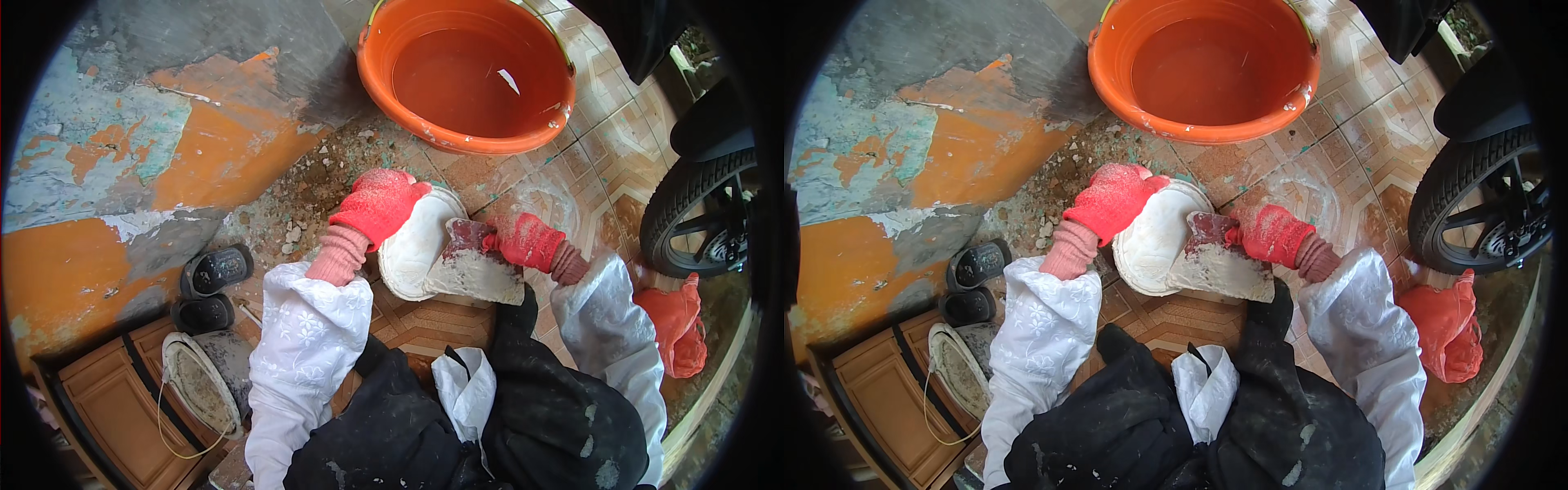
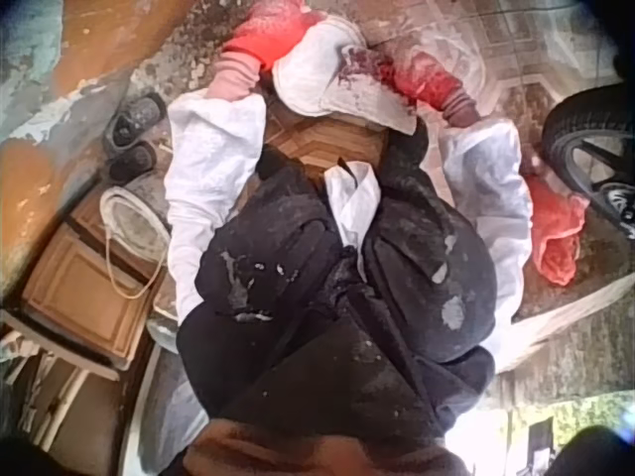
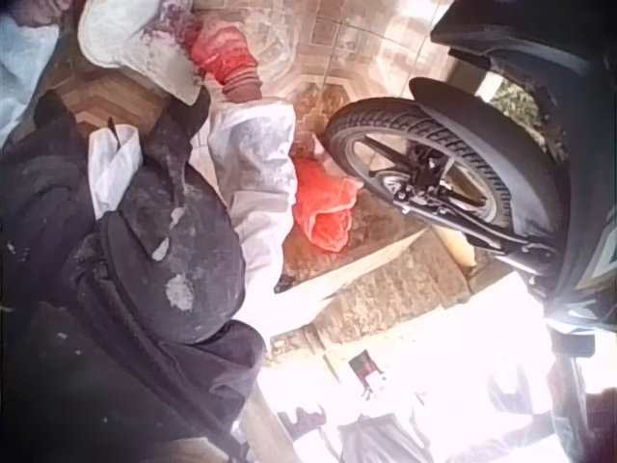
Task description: The person applies wall putty onto a wall using a putty knife, scoops additional putty from a round lid, and spreads it over the wall surface. The person then scrapes excess putty back and forth between the putty knife and the lid.
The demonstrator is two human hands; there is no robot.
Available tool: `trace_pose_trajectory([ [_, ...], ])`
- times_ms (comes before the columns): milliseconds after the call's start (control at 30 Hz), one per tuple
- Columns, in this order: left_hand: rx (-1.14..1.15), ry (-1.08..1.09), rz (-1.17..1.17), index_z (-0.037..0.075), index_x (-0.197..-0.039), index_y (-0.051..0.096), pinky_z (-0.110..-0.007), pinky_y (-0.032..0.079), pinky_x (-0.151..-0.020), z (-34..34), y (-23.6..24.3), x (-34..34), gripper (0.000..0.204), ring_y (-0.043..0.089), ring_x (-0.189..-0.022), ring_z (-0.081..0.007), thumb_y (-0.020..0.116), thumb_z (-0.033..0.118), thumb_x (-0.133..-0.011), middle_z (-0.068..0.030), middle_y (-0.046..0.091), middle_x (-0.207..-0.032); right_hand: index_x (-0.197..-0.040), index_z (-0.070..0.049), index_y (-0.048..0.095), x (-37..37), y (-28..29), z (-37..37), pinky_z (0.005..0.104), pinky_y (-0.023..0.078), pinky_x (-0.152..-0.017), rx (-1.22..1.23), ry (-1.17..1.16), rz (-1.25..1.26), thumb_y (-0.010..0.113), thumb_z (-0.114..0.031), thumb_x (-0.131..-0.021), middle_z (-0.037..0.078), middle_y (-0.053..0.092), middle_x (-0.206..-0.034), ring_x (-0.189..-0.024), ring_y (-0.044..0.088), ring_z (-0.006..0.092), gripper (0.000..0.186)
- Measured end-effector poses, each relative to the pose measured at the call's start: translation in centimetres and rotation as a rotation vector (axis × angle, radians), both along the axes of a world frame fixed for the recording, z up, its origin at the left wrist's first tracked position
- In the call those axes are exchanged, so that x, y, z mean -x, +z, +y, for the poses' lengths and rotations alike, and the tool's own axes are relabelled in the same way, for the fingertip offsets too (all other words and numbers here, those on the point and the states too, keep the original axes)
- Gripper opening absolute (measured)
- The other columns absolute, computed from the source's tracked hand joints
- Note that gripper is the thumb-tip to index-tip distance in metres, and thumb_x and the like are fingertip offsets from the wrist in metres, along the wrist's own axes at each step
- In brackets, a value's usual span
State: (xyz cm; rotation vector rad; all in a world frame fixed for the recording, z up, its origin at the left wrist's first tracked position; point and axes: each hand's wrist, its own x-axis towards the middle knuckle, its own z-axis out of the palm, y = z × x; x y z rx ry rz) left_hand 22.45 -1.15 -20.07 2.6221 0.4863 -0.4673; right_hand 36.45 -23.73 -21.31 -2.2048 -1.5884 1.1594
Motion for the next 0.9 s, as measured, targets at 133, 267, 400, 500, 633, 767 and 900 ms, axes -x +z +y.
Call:
trace_pose_trajectory([
  [133, 0.126, 0.155, 0.003, 0.001, -0.104, 0.065, -0.045, 0.044, -0.086, -0.1, -0.1, 0.5, 0.054, 0.06, -0.097, -0.0369, 0.042, 0.049, -0.091, -0.0192, 0.064, -0.102, -0.099, -0.002, 0.062, 1.0, -0.4, -0.7, 0.0435, 0.048, -0.064, 0.03, -0.095, 0.154, 0.056, -0.031, -0.086, 0.022, 0.063, -0.08, -0.074, 0.063, 0.0365, 0.033],
  [267, 0.119, 0.255, -0.004, 0.001, -0.103, 0.065, -0.044, 0.044, -0.087, -0.5, 0.0, 1.2, 0.054, 0.059, -0.099, -0.0363, 0.043, 0.049, -0.09, -0.0192, 0.063, -0.104, -0.101, -0.001, 0.062, 2.0, -0.3, -0.8, 0.0409, 0.048, -0.062, 0.022, -0.179, 0.268, 0.055, -0.031, -0.087, 0.019, 0.062, -0.074, -0.069, 0.063, 0.0312, 0.034],
  [400, 0.186, 0.336, 0.019, 0.0, -0.098, 0.065, -0.043, 0.045, -0.086, -0.6, 0.0, 1.9, 0.053, 0.059, -0.097, -0.036, 0.046, 0.049, -0.089, -0.0198, 0.064, -0.101, -0.101, 0.0, 0.062, 3.0, -0.1, -0.3, 0.0385, 0.047, -0.061, 0.151, -0.371, 0.385, 0.054, -0.031, -0.087, 0.016, 0.062, -0.073, -0.067, 0.062, 0.0255, 0.035],
  [500, 0.25, 0.391, 0.005, 0.0, -0.091, 0.065, -0.043, 0.045, -0.082, -0.9, 0.0, 2.3, 0.051, 0.06, -0.093, -0.0377, 0.048, 0.047, -0.088, -0.0208, 0.064, -0.095, -0.101, 0.0, 0.062, 3.1, -1.0, -0.8, 0.0367, 0.048, -0.063, 0.036, -0.421, 0.485, 0.055, -0.031, -0.087, 0.014, 0.062, -0.075, -0.068, 0.061, 0.0196, 0.035],
  [633, 0.234, 0.384, -0.119, -0.001, -0.081, 0.063, -0.045, 0.046, -0.077, -0.2, -0.4, 3.3, 0.049, 0.059, -0.088, -0.041, 0.05, 0.045, -0.087, -0.0231, 0.063, -0.087, -0.099, 0.0, 0.062, 0.9, -1.2, -1.9, 0.0351, 0.048, -0.065, 0.029, -0.423, 0.506, 0.054, -0.03, -0.088, 0.014, 0.064, -0.081, -0.071, 0.061, 0.0196, 0.033],
  [767, 0.237, 0.385, -0.065, -0.001, -0.079, 0.063, -0.045, 0.046, -0.075, 0.5, 0.2, 3.6, 0.049, 0.058, -0.086, -0.0413, 0.051, 0.046, -0.086, -0.0241, 0.062, -0.085, -0.102, -0.002, 0.063, -3.6, -2.1, -2.8, 0.038, 0.048, -0.067, 0.027, -0.38, 0.246, 0.055, -0.031, -0.087, 0.016, 0.065, -0.081, -0.075, 0.064, 0.025, 0.034],
  [900, 0.289, 0.434, -0.13, -0.001, -0.077, 0.062, -0.039, 0.045, -0.067, 0.5, -0.2, 3.1, 0.043, 0.057, -0.067, -0.0312, 0.057, 0.041, -0.086, -0.0197, 0.061, -0.071, -0.104, -0.003, 0.062, -5.6, -1.1, -2.2, 0.0405, 0.049, -0.069, 0.055, -0.379, 0.142, 0.056, -0.031, -0.086, 0.018, 0.066, -0.086, -0.08, 0.065, 0.0304, 0.034],
])
